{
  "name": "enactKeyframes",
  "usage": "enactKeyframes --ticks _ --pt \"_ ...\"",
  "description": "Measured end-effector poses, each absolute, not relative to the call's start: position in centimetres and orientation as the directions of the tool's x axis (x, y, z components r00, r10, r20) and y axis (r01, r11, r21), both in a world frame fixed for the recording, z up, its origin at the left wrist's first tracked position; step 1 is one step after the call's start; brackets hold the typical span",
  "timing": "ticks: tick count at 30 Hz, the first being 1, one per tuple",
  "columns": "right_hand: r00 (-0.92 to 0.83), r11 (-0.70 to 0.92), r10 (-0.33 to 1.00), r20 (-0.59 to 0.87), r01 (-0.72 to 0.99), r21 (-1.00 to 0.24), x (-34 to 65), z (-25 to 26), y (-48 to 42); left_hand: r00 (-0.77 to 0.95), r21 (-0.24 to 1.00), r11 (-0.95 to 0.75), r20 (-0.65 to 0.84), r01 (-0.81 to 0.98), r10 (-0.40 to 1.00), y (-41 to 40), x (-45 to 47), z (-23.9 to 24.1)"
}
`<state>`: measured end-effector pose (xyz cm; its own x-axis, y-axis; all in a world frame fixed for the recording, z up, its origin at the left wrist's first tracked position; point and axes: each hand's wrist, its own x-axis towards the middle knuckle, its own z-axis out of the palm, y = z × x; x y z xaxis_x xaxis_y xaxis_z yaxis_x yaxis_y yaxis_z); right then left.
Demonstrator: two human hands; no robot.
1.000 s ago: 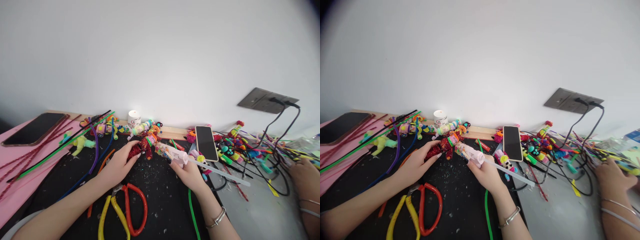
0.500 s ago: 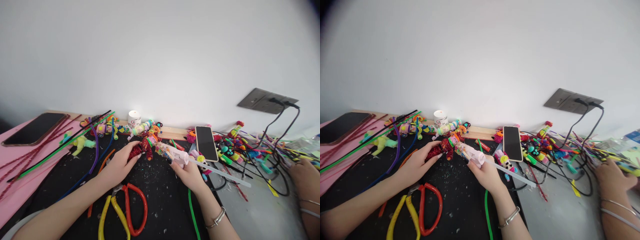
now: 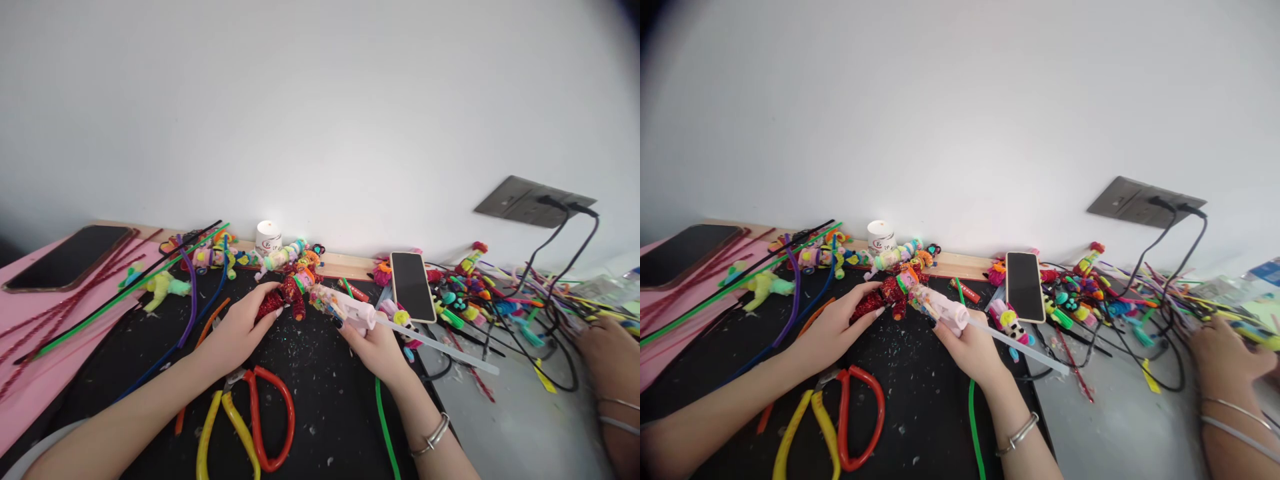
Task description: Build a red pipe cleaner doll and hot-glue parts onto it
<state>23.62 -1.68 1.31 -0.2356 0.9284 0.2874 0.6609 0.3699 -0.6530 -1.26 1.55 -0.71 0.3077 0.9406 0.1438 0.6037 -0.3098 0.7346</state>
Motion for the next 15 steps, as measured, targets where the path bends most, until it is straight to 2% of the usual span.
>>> enactKeyframes --ticks 9,15 --pt "-0.228 0.337 0.941 0.249 0.687 -0.643 23.50 1.27 -1.58 0.232 0.788 -0.264 0.157 0.557 0.960 1.66 -1.43 -0.85" --pt "-0.298 0.329 0.942 0.155 0.728 -0.601 23.10 1.29 -1.47 0.094 0.886 -0.229 0.208 0.403 0.973 2.16 -1.51 -1.13"
